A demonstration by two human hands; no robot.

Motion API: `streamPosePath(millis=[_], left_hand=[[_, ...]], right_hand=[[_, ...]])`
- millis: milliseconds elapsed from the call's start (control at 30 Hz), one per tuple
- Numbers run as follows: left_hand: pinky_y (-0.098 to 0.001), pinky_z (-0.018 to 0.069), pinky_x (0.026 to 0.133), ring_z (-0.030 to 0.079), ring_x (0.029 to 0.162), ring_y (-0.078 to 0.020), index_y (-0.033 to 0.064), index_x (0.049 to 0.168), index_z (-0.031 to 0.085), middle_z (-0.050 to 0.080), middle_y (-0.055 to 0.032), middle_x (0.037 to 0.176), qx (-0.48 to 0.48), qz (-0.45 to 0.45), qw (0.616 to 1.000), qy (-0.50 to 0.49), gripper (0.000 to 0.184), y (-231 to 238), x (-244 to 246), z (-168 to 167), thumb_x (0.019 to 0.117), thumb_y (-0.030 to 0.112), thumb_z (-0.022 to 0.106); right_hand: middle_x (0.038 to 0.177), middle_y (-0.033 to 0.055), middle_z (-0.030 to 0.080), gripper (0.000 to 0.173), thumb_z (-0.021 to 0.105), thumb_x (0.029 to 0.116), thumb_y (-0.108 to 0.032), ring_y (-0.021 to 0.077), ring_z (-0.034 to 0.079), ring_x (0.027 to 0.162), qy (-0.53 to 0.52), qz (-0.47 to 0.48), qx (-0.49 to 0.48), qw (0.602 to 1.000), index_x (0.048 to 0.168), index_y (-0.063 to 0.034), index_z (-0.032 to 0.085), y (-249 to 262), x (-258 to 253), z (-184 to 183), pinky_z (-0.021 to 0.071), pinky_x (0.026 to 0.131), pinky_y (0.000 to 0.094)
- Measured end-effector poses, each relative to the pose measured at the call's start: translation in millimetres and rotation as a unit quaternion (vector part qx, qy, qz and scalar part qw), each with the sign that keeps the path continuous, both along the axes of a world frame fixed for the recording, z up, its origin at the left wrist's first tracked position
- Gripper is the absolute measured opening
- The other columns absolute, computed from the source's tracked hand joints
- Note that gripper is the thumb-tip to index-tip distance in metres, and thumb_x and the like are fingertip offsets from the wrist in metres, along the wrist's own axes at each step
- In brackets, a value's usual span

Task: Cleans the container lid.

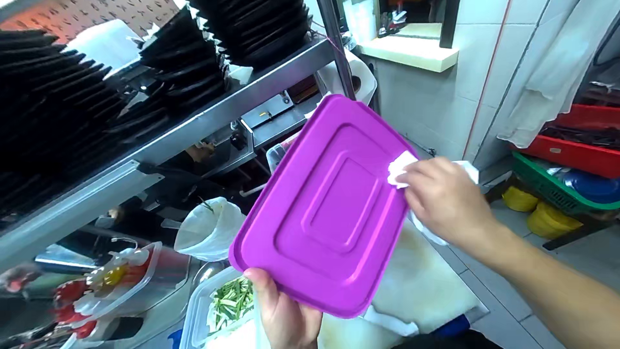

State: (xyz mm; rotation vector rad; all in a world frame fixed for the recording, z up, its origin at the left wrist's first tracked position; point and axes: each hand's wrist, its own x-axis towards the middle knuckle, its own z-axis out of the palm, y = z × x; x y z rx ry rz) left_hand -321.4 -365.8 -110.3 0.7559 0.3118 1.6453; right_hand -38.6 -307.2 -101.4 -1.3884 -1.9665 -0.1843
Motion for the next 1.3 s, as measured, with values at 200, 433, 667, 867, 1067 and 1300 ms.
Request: streamPosePath(millis=[200, 433, 667, 867, 1067, 1300], left_hand=[[-0.0499, 0.0593, 0.093, 0.070, 0.111, -0.0253, 0.0121, 0.132, 0.058, 0.070, -0.0139, 0.118, -0.052, 0.018, 0.998, 0.007, 0.058, -1.3, 26.7, 2.7, 0.1012, 0.059, 0.045], [-0.0360, 0.0614, 0.087, 0.072, 0.097, -0.0140, 0.0096, 0.122, 0.061, 0.073, -0.0054, 0.101, -0.088, 0.153, 0.971, 0.161, 0.063, -36.3, 72.5, -8.7, 0.0927, 0.065, 0.054], [-0.0422, 0.0629, 0.085, 0.073, 0.096, -0.0183, 0.0110, 0.125, 0.059, 0.073, -0.0085, 0.102, -0.080, 0.181, 0.972, 0.126, 0.065, -35.3, 60.1, -7.4, 0.0912, 0.067, 0.056], [-0.0335, 0.0622, 0.084, 0.073, 0.094, -0.0103, 0.0168, 0.117, 0.065, 0.074, 0.0000, 0.098, -0.020, 0.206, 0.963, 0.173, 0.053, -36.5, 66.6, -11.8, 0.0918, 0.063, 0.058], [-0.0336, 0.0630, 0.080, 0.073, 0.089, -0.0119, 0.0113, 0.115, 0.064, 0.073, -0.0029, 0.094, -0.051, 0.206, 0.957, 0.197, 0.054, -37.1, 65.9, -11.8, 0.0969, 0.060, 0.052], [-0.0348, 0.0632, 0.081, 0.073, 0.090, -0.0120, 0.0099, 0.119, 0.061, 0.073, -0.0031, 0.095, -0.069, 0.185, 0.959, 0.205, 0.057, -26.2, 61.3, -14.7, 0.0971, 0.062, 0.050]], right_hand=[[0.102, 0.0102, 0.072, 0.019, 0.056, 0.0974, -0.016, 0.0296, 0.069, 0.094, -0.019, 0.110, 0.002, 0.994, 0.105, -0.0122, 0.073, -69.5, -63.9, -35.5, 0.0578, 0.077, 0.0472], [0.093, -0.0005, 0.065, 0.024, 0.055, 0.0996, -0.016, 0.0111, 0.063, 0.086, 0.217, 0.156, 0.019, 0.963, 0.113, -0.0131, 0.075, -67.3, -93.9, 1.1, 0.0564, 0.073, 0.0284], [0.100, -0.0032, 0.067, 0.023, 0.054, 0.1035, -0.029, 0.0049, 0.064, 0.094, 0.282, 0.143, -0.176, 0.932, 0.110, -0.0170, 0.072, -73.7, -80.7, -28.4, 0.0569, 0.081, 0.0246], [0.093, -0.0089, 0.066, 0.009, 0.061, 0.0970, -0.022, -0.0004, 0.064, 0.086, 0.316, 0.151, -0.146, 0.925, 0.101, -0.0201, 0.069, -64.8, -84.0, 8.7, 0.0571, 0.073, 0.0214], [0.095, -0.0078, 0.065, 0.008, 0.062, 0.0990, -0.025, 0.0016, 0.064, 0.087, 0.317, 0.160, -0.153, 0.922, 0.102, -0.0199, 0.067, -61.5, -81.3, 2.6, 0.0578, 0.074, 0.0234], [0.096, -0.0052, 0.068, 0.017, 0.056, 0.1005, -0.028, 0.0034, 0.066, 0.094, 0.253, 0.142, -0.181, 0.940, 0.102, -0.0175, 0.070, -67.6, -78.1, -29.6, 0.0577, 0.081, 0.0259]])
